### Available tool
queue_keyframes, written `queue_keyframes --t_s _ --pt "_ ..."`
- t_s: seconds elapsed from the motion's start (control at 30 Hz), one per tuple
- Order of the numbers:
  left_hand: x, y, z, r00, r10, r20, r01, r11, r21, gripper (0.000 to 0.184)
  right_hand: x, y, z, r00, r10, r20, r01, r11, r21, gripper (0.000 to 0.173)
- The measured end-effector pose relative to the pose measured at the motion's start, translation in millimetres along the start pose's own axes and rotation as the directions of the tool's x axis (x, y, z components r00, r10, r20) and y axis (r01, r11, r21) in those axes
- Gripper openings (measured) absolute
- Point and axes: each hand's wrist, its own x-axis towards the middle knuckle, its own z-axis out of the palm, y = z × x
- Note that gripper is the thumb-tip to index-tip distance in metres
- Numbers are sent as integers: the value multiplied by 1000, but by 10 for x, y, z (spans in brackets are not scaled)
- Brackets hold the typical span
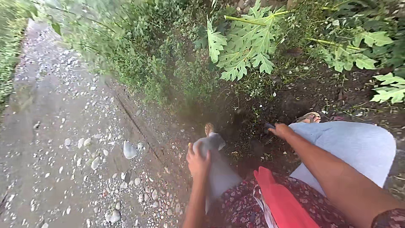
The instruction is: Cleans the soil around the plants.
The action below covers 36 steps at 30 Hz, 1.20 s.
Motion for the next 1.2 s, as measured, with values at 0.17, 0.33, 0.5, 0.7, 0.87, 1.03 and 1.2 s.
queue_keyframes --t_s 0.17,0.33,0.5,0.7,0.87,1.03,1.2 --pt "73 0 52 989 117 -87 -123 990 -62 53 133 105 -414 942 217 -255 -141 948 286 57" --pt "116 250 162 973 208 -104 -207 978 18 53 -174 358 -369 980 -104 167 92 993 80 53" --pt "172 424 249 963 252 -91 -252 968 17 53 -45 344 -168 884 -148 443 258 945 -200 55" --pt "221 609 305 953 300 -54 -299 954 24 50 370 767 -1217 975 56 216 -47 998 -44 50" --pt "231 692 337 961 276 -22 -275 961 37 49 346 782 -1392 974 97 -203 -103 994 -21 52" --pt "253 691 363 957 290 -31 -288 956 48 50 -24 862 -1096 985 -10 -174 33 991 127 46" --pt "275 753 357 954 299 -21 -298 953 54 49 -239 755 -674 886 -189 423 276 949 -153 50"
